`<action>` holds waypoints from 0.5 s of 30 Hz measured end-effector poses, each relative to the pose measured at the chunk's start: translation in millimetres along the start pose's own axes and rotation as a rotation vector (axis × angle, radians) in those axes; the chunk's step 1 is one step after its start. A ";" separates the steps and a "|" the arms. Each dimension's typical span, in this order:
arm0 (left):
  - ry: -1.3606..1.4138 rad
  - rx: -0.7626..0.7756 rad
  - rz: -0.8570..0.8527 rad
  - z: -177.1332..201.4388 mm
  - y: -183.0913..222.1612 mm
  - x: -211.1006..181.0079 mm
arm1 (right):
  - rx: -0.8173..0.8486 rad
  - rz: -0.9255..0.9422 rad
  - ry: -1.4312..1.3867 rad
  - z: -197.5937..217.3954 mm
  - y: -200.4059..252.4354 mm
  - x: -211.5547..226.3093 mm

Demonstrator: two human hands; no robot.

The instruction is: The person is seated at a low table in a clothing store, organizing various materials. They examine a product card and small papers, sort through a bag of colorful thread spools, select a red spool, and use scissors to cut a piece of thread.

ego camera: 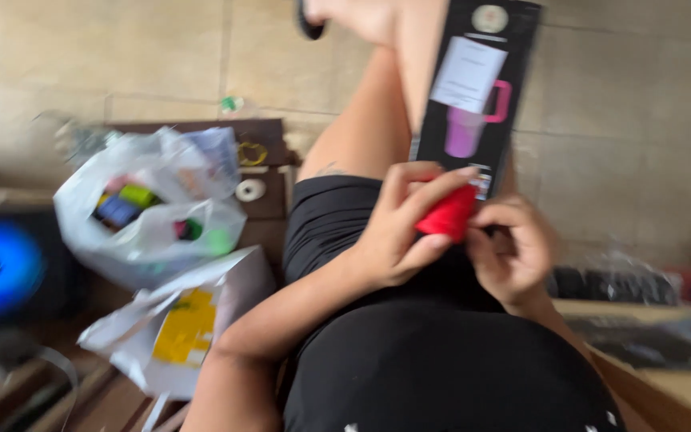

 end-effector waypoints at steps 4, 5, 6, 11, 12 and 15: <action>-0.021 -0.018 -0.039 2.2 -5.0 -5.8 | 0.035 0.021 -0.026 0.0 -3.4 -3.8; -0.014 -0.013 -0.029 1.1 -4.9 -7.2 | 0.032 -0.009 -0.054 -0.7 -2.7 -5.7; -0.008 -0.009 -0.019 -0.4 -4.2 -7.8 | 0.030 -0.039 -0.083 -1.4 -1.4 -8.3; -0.117 0.198 0.082 -8.1 2.3 -0.2 | 0.082 -0.210 0.112 -2.0 9.8 -11.1; -0.110 0.206 0.083 -10.3 3.0 1.0 | 0.063 -0.209 0.159 0.0 12.5 -13.7; -0.141 0.189 0.071 -13.7 5.8 6.5 | 0.028 -0.202 0.243 8.5 20.8 -21.0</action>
Point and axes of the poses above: each hand's wrist, its own y-axis away from the middle knuckle, its own z-axis out of the back of the hand, x = y × z, the point moved 7 cm from there along -y, towards the middle knuckle, and after that the axes turned 4 degrees about -y, right-handed, at the moved point
